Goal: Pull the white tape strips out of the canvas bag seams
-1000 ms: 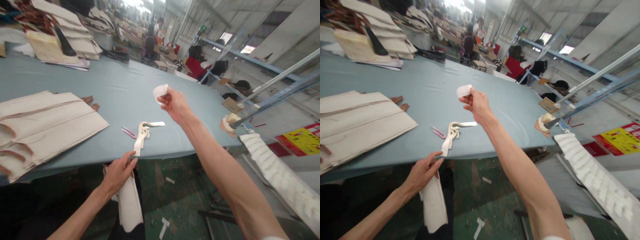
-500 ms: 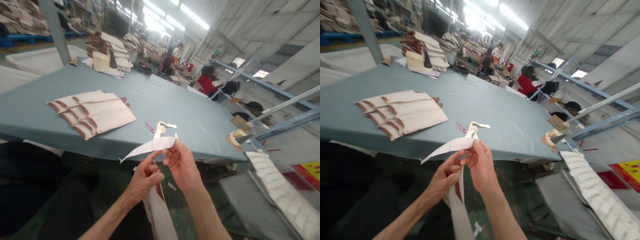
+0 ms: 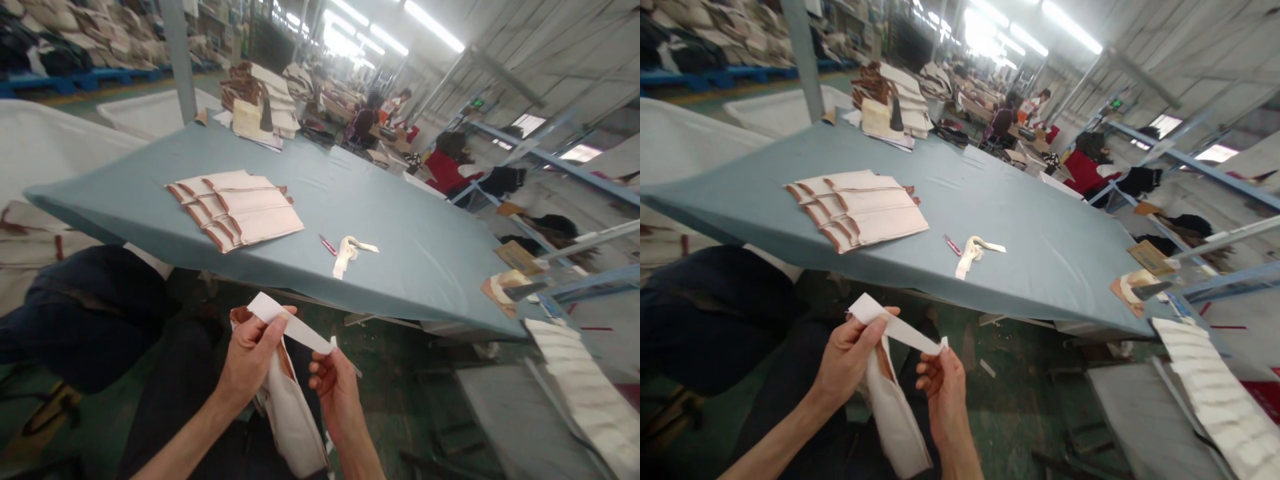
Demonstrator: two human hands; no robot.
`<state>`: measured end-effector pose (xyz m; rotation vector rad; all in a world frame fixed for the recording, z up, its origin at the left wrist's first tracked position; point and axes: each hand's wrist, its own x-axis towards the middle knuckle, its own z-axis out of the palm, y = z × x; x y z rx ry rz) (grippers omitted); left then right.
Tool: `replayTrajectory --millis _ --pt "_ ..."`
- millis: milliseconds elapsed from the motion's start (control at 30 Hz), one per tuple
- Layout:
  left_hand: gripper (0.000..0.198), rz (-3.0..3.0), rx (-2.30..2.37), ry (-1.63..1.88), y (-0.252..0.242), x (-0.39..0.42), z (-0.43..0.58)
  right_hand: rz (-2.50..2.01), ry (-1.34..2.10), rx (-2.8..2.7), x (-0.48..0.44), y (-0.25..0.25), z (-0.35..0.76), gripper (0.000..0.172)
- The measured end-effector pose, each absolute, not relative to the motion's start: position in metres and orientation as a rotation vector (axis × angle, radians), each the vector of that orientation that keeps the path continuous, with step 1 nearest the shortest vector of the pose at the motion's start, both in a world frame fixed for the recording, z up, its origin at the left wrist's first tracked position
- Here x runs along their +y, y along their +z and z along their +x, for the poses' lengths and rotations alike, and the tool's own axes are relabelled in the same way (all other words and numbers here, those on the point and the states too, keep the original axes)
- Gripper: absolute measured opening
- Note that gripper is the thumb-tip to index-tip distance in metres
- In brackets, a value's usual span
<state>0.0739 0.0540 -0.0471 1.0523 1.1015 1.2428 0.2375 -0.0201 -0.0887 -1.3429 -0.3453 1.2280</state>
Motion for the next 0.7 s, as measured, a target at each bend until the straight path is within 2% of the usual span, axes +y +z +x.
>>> replayTrajectory --millis 67,167,267,333,367,467,533,700 --pt "0.035 1.126 1.097 1.217 -0.042 0.046 0.066 -1.542 1.182 -0.55 -0.023 -0.098 0.242 0.058" --pt "0.03 1.237 1.066 1.162 -0.035 0.035 0.058 -1.72 0.963 -0.777 -0.019 -0.087 0.255 0.051" --pt "0.03 1.379 1.042 1.12 -0.031 0.03 0.053 -1.679 0.83 -1.088 -0.008 -0.05 0.254 0.047" --pt "0.029 1.436 1.024 1.103 -0.029 0.028 0.052 -1.537 0.931 -1.342 0.001 -0.022 0.243 0.047" --pt "0.031 1.442 1.016 1.097 -0.028 0.027 0.052 -1.454 0.985 -1.415 0.005 -0.01 0.234 0.042" --pt "0.043 1.43 1.004 1.095 -0.026 0.025 0.052 -1.325 1.018 -1.473 0.014 0.01 0.207 0.02" --pt "0.045 1.408 1.009 1.094 -0.026 0.023 0.051 -1.302 1.01 -1.455 0.016 0.011 0.193 0.013" --pt "0.04 1.299 1.085 1.065 -0.034 0.014 0.04 -1.255 1.121 -1.219 0.021 -0.01 0.175 0.022"
